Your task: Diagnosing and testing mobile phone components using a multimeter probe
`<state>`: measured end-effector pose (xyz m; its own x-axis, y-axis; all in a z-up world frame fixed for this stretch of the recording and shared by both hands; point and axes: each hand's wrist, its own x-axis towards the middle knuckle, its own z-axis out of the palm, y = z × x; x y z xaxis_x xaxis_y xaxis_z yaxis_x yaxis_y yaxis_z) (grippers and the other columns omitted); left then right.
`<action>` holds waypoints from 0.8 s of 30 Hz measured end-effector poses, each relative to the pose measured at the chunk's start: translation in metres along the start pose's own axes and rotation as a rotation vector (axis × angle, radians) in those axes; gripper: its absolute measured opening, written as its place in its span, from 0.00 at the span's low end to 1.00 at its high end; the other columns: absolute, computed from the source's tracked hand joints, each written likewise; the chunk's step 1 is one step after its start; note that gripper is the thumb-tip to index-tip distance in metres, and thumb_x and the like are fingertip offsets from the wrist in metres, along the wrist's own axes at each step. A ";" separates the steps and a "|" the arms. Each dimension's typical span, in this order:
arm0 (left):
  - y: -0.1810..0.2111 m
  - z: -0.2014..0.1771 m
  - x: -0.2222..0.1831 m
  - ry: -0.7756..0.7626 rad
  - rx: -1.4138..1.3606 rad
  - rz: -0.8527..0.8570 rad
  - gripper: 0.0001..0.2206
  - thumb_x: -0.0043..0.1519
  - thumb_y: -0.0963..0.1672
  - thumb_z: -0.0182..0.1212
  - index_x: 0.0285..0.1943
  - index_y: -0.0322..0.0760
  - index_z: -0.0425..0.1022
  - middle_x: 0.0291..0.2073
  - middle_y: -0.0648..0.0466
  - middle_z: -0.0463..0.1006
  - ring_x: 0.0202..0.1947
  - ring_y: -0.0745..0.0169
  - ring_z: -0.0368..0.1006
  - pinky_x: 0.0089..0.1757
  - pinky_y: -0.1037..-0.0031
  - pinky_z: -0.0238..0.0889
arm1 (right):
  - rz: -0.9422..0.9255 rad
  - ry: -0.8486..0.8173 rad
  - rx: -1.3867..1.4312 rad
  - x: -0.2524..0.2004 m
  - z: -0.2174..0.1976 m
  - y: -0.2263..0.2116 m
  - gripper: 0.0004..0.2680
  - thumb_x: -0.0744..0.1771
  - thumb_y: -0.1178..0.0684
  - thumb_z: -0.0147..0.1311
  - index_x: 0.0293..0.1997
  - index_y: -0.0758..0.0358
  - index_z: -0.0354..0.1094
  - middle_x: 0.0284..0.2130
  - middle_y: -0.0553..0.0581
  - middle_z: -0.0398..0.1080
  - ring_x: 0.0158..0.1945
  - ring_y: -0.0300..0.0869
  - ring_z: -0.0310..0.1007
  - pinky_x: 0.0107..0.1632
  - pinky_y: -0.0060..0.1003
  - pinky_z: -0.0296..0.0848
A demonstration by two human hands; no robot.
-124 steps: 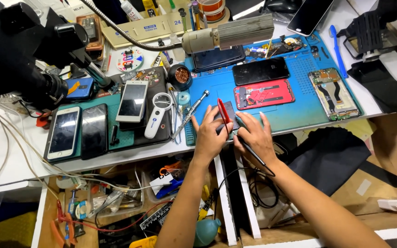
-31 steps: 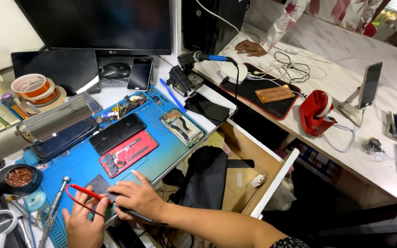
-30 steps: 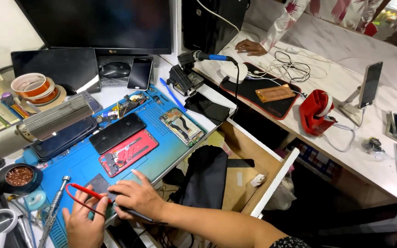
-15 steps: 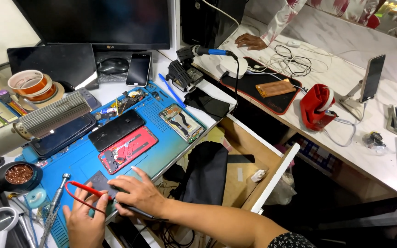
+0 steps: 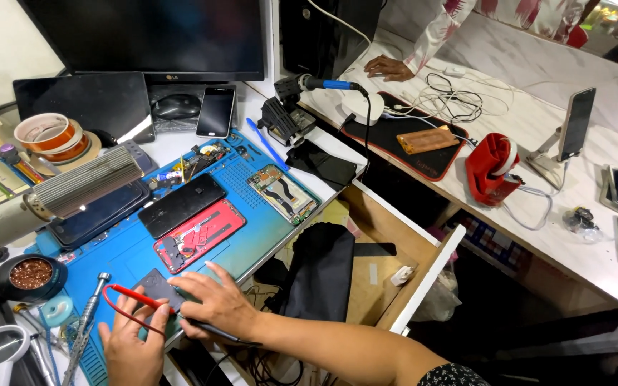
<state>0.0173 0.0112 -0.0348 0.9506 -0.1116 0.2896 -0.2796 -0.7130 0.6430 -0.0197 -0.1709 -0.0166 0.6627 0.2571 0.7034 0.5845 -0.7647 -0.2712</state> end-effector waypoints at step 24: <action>0.013 -0.010 -0.001 -0.032 -0.046 0.016 0.10 0.63 0.48 0.60 0.45 0.46 0.84 0.67 0.53 0.72 0.76 0.51 0.55 0.66 0.40 0.35 | -0.016 0.017 -0.022 -0.001 0.004 0.003 0.06 0.67 0.52 0.54 0.32 0.58 0.63 0.67 0.64 0.63 0.67 0.56 0.68 0.71 0.63 0.53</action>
<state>0.0111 0.0093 -0.0198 0.9496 -0.1457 0.2776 -0.3002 -0.6784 0.6706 -0.0165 -0.1712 -0.0213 0.6452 0.2589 0.7188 0.5840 -0.7738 -0.2454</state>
